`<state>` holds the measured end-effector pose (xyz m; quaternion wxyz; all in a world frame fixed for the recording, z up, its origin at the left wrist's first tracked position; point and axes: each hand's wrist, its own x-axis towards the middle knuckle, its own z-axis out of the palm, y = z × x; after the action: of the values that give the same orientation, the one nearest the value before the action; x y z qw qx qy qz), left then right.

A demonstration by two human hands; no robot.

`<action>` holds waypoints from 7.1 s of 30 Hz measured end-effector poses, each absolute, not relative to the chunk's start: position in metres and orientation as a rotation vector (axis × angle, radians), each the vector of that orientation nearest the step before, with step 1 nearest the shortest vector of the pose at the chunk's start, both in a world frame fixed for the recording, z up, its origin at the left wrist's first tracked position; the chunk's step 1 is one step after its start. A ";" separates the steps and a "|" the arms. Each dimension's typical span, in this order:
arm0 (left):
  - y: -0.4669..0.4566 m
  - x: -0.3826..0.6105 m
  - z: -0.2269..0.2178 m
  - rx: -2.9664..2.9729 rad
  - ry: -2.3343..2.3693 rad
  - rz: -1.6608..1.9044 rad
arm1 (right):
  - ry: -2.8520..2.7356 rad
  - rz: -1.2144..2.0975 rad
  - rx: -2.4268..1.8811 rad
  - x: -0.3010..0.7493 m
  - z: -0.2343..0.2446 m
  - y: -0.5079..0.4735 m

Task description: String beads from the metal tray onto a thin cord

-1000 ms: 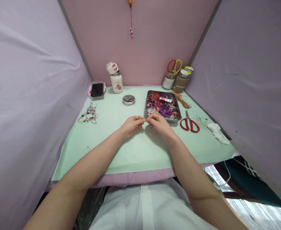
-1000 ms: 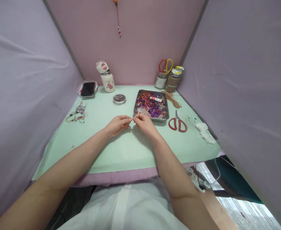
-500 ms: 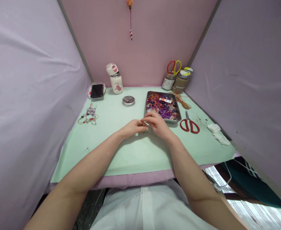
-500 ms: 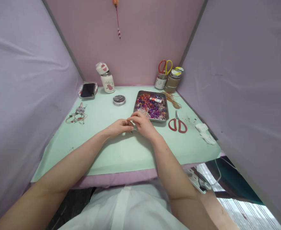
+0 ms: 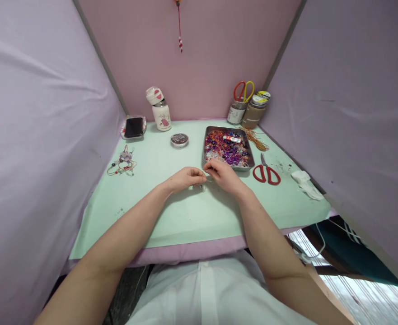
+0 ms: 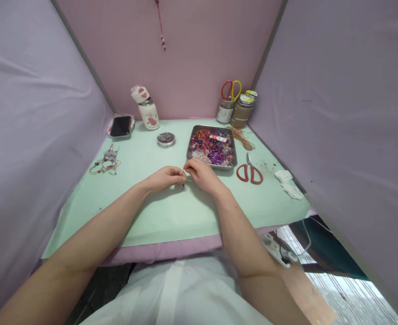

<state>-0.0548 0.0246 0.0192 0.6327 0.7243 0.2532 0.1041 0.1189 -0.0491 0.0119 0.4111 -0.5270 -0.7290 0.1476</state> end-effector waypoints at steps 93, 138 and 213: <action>0.019 -0.044 0.014 1.594 0.790 0.756 | -1.023 1.319 -1.391 0.106 0.020 -0.057; 0.013 -0.039 0.017 1.114 0.668 0.588 | -1.320 0.485 -1.473 0.104 0.012 -0.051; 0.017 -0.041 0.006 1.151 0.670 0.713 | -0.924 0.889 -1.336 0.092 0.001 -0.045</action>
<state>-0.0408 0.0173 0.0062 0.7280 0.5223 0.3040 0.3237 0.0922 -0.0452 0.0005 0.6011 -0.5766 -0.3987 0.3838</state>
